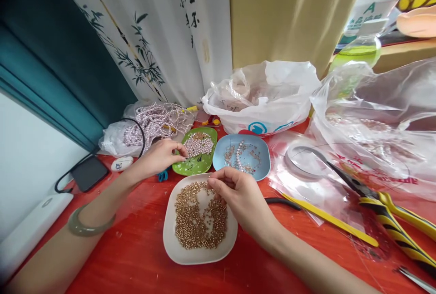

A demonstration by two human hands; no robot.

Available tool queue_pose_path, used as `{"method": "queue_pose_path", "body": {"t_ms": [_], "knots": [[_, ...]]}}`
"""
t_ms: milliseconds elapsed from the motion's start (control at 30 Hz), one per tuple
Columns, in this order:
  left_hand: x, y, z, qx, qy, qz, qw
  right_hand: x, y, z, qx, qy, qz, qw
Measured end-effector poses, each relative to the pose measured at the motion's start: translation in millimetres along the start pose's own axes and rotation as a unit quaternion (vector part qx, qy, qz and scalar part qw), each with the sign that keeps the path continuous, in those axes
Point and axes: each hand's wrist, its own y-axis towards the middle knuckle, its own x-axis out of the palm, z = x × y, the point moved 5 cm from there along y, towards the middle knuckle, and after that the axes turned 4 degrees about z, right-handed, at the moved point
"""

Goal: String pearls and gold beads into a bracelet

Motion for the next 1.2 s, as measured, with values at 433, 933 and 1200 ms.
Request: {"method": "queue_pose_path", "body": {"t_ms": [433,933,1200], "knots": [[6.2,2,-2,-0.009,-0.090,0.002,0.996,2,-1,0,0.005,0.017,-0.004,1.000],[30.6,-19,49,-0.147,-0.612,-0.132,0.766,3,-4,-2,0.028,0.060,-0.024,0.998],[38.7,-19,45,-0.180,-0.613,-0.131,0.758,4,-4,-5,0.033,0.064,-0.029,0.997]]}}
